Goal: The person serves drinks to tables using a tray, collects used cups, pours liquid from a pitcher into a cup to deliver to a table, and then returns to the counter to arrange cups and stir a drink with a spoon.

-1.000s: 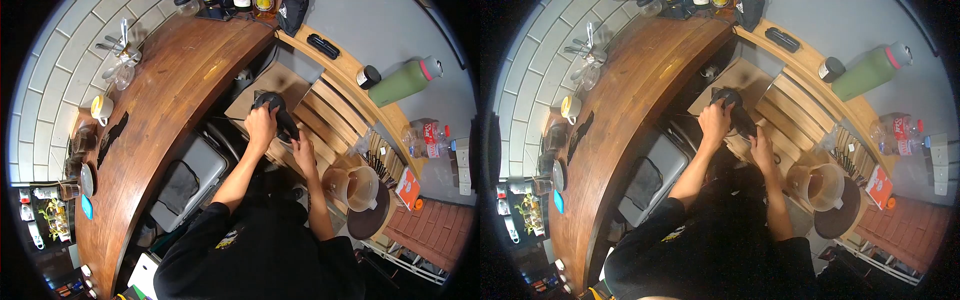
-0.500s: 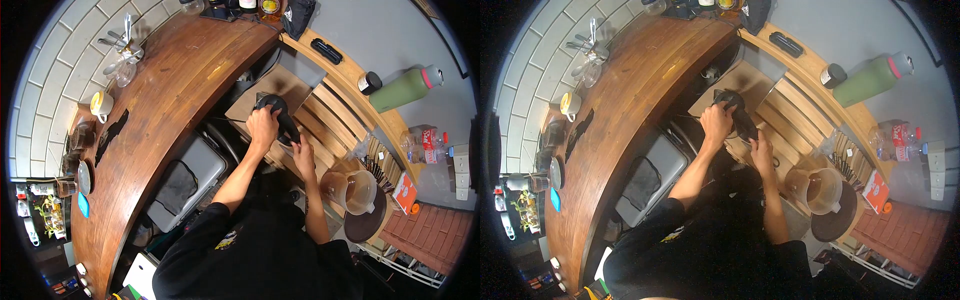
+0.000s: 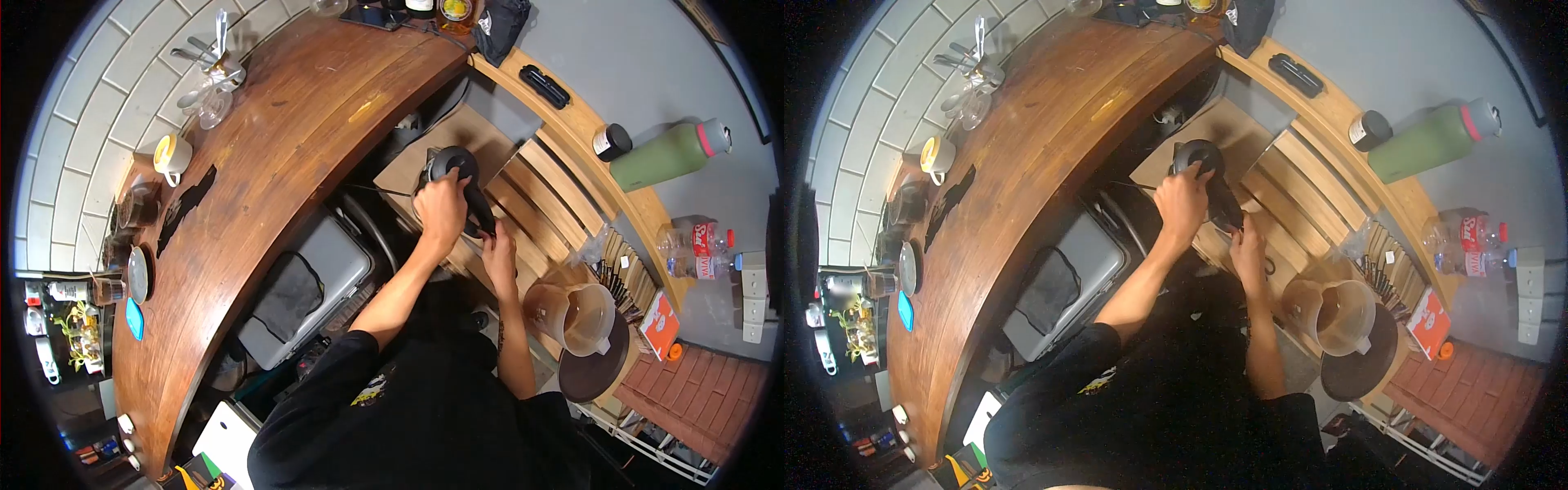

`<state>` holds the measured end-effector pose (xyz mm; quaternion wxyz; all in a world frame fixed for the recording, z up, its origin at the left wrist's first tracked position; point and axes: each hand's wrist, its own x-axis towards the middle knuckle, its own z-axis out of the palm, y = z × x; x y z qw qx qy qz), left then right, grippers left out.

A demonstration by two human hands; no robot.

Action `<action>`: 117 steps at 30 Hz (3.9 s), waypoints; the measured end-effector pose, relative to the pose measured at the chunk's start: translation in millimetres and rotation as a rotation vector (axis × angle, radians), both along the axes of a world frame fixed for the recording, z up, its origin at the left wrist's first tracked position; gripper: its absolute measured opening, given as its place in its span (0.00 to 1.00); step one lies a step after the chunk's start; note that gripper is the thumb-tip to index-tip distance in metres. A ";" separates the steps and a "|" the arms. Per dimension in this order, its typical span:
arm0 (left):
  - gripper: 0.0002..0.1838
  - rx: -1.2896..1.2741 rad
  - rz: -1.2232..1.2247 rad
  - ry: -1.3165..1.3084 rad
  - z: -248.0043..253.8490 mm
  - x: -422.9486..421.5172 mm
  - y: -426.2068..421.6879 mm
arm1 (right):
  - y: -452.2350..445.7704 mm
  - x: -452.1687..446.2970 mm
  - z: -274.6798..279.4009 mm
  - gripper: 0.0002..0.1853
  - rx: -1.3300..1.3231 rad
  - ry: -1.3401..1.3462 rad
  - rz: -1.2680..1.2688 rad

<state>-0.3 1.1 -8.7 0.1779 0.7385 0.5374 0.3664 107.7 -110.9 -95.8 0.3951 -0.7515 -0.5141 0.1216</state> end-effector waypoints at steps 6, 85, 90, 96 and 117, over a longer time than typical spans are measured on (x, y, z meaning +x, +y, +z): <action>0.26 -0.004 -0.148 0.242 27.5 9.9 -33.8 | -1.4 5.1 -7.4 0.19 0.084 0.131 0.112; 0.13 -0.230 -0.016 -0.430 8.0 -77.7 -95.0 | -34.8 -25.3 18.0 0.22 -0.138 -0.001 -0.047; 0.14 -0.392 0.176 -0.649 -31.2 -109.1 -198.5 | -66.6 -41.4 -24.2 0.14 -0.285 0.099 0.409; 0.17 -0.471 0.445 -0.967 -61.4 -131.5 -322.3 | -127.9 -98.9 -50.4 0.10 -0.428 0.528 0.879; 0.14 -0.067 0.984 -1.191 -57.1 -244.8 -703.6 | -413.5 -312.9 1.5 0.10 -0.717 0.650 1.710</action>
